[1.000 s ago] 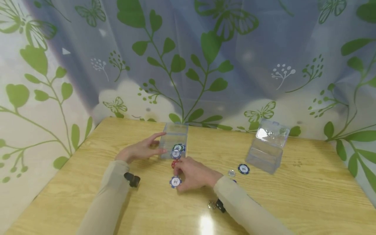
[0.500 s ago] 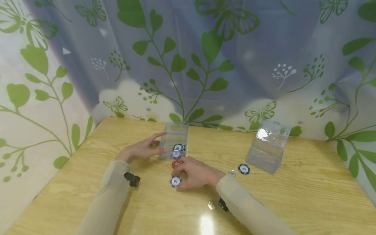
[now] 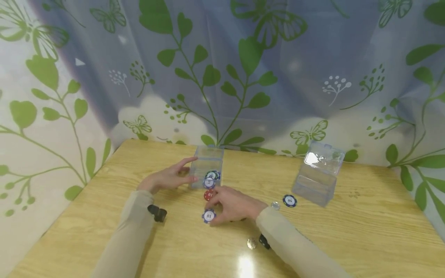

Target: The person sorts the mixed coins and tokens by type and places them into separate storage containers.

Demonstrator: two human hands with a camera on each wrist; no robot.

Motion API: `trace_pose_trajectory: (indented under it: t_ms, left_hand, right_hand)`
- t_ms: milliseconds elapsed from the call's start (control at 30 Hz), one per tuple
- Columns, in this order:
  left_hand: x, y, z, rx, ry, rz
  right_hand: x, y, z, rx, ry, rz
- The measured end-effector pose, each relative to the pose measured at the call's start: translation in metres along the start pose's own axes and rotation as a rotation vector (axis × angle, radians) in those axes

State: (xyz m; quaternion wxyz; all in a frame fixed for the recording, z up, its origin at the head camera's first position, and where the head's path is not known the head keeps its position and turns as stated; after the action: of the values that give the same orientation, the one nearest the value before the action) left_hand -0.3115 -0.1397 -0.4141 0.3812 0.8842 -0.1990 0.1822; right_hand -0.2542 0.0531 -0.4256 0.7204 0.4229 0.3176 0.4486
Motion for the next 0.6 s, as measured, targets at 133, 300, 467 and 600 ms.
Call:
trace_pose_trajectory:
  t_ms: [133,300,467,600]
  left_hand:
    - [0.0006,-0.0002,-0.0006,-0.006,0.000,-0.007]
    - [0.0016,0.0006,-0.0013,-0.006,0.006,-0.006]
    - [0.0013,0.0006,-0.0014,-0.002,0.007,-0.004]
    - [0.0004,0.0004,-0.0013,-0.002,-0.001,-0.003]
  right_hand:
    - [0.0004,0.0003,0.0008,-0.006,-0.010,-0.004]
    - [-0.0005,0.0001,0.0045,0.015,-0.012,-0.005]
    - [-0.0006,-0.0011,0.0056,0.031,-0.037,0.004]
    - [-0.0006,-0.0010,0.0050,0.022,-0.047,-0.010]
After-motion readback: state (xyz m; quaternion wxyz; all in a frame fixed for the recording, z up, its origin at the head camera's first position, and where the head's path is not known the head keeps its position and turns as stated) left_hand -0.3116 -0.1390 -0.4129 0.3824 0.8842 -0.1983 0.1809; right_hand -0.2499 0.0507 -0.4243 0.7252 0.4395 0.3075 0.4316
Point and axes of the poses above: each hand's wrist, its own x-axis away from the middle knuckle, its own y-axis out of the back of the hand, z = x × y, the point moved 5 cm from there along -x, towards the middle knuckle, and after that the axes turned 14 degrees about y, right-handed, at the moved point
